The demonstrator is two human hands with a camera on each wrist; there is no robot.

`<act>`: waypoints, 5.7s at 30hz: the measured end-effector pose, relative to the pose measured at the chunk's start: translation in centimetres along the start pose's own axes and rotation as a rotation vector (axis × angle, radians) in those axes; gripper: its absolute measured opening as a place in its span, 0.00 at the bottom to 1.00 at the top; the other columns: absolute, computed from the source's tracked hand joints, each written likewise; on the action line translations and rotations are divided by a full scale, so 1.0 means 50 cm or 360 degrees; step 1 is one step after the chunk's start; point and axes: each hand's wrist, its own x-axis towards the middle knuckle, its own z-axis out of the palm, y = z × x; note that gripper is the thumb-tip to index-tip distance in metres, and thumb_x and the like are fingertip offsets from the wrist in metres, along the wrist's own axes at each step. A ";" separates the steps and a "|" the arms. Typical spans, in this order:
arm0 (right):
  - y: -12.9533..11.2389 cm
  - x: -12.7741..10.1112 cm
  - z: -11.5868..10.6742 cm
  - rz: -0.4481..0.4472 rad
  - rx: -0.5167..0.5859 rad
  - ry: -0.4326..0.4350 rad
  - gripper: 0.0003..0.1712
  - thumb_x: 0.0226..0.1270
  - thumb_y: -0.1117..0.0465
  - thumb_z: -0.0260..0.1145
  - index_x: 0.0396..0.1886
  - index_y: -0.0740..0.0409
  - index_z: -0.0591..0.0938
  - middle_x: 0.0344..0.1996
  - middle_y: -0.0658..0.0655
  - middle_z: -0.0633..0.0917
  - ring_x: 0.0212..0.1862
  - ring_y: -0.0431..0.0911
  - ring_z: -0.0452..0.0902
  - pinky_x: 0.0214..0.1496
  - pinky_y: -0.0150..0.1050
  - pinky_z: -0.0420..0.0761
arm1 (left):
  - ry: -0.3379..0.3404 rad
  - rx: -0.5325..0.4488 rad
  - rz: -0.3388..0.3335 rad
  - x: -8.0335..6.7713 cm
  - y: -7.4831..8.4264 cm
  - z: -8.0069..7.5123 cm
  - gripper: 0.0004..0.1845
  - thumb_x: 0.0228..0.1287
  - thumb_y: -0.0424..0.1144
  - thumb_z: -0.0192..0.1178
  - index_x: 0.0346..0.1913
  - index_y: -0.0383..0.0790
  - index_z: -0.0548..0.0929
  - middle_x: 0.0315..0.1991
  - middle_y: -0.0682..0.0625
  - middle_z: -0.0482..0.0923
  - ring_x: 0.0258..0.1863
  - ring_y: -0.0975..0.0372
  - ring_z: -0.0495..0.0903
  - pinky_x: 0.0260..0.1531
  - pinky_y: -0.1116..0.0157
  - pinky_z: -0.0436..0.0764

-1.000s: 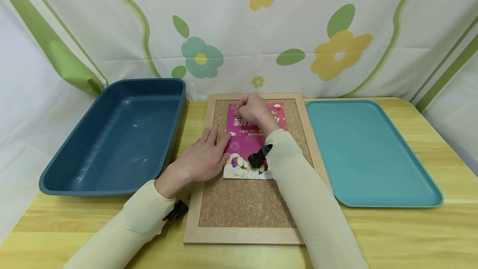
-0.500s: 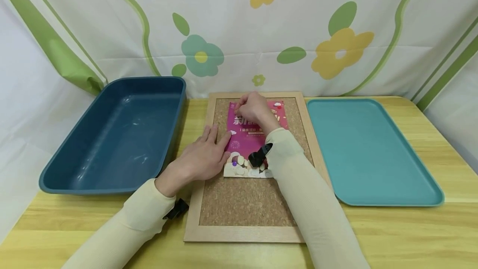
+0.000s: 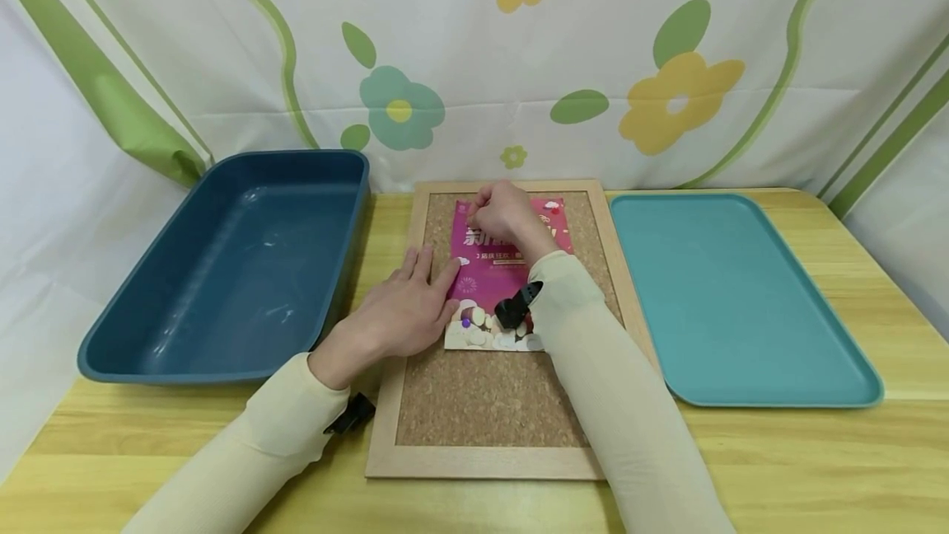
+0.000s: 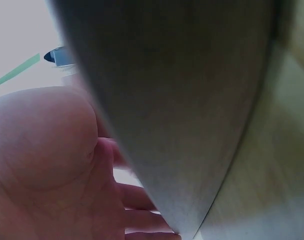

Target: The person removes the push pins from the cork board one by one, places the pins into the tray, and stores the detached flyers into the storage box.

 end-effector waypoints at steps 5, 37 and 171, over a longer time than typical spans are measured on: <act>-0.001 -0.002 -0.001 -0.0003 0.0022 -0.0024 0.05 0.77 0.58 0.68 0.42 0.55 0.86 0.41 0.57 0.84 0.41 0.50 0.75 0.42 0.41 0.75 | 0.0001 0.0003 -0.0006 -0.002 0.000 -0.002 0.36 0.86 0.55 0.44 0.87 0.48 0.51 0.87 0.32 0.42 0.87 0.38 0.42 0.82 0.44 0.61; 0.000 -0.007 -0.007 -0.0036 0.0024 -0.0030 0.07 0.80 0.59 0.63 0.45 0.57 0.84 0.44 0.58 0.82 0.44 0.49 0.75 0.45 0.40 0.73 | -0.0013 -0.0001 -0.0011 -0.002 0.002 -0.002 0.36 0.86 0.55 0.43 0.88 0.48 0.50 0.87 0.32 0.40 0.87 0.38 0.41 0.83 0.44 0.60; 0.058 -0.121 -0.145 -0.0105 0.0143 0.0321 0.11 0.77 0.56 0.69 0.48 0.59 0.88 0.43 0.58 0.88 0.47 0.58 0.85 0.48 0.47 0.85 | -0.0023 -0.0045 0.0020 -0.003 0.007 -0.005 0.38 0.85 0.58 0.44 0.88 0.48 0.50 0.87 0.31 0.40 0.87 0.37 0.39 0.83 0.42 0.57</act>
